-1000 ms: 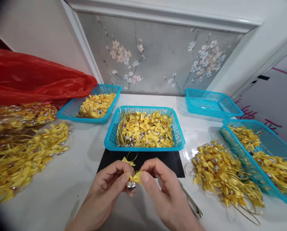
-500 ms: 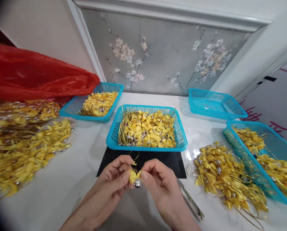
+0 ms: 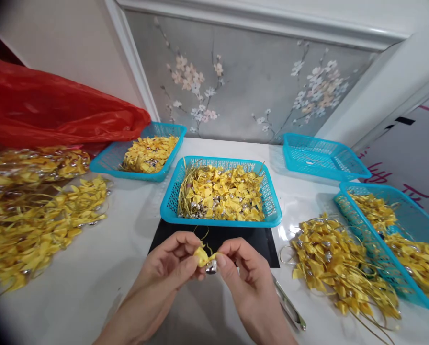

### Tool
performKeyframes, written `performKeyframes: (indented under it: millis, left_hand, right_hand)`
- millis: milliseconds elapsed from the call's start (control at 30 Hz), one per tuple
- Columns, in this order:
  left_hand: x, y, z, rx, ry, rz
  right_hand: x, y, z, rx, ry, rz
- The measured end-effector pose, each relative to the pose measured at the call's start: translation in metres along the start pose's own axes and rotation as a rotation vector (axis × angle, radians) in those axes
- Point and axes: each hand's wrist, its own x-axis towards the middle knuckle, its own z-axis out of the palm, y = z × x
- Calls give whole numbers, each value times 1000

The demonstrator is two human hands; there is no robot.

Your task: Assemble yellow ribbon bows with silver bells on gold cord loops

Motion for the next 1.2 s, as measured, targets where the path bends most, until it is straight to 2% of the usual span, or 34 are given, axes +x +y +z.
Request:
performKeyframes:
  millis: [167,267,400,467,600,700,767,900,1067,1200]
  left_hand:
    - [1,0,-1,29,49,-42]
    - [2,1,2,91,64,-44]
    - [1,2,6,178,94,-27]
    - [1,2,6,175,96,-29]
    - [2,-2,4,42,31,-32]
    - [2,-5,2,-70,-17,-37]
    - [1,-5,2,-116,-59,-53]
    - [0,-2,1,-94,-79,-69]
    - [0,-1,-2,116,-93,-13]
    - [2,-5,-1,306,-70,-28]
  right_hand:
    - [4,-9,-8,-213,-104,-129]
    - [10,-18,-13,-362,-123,-229]
    - [17,-28,-8,-472,-236,-142]
    - [18,-27,-3,-380,-269,-59]
    - [16,-16,12,67,-208,68]
    - [12,-7,22,352,-129,93]
    - [11,-6,25,417,-130,69]
    - [13,-14,15,190,-221,48]
    - [12,-24,3,-205,-189,-25]
    - [13,-24,7,-255,-254,-44]
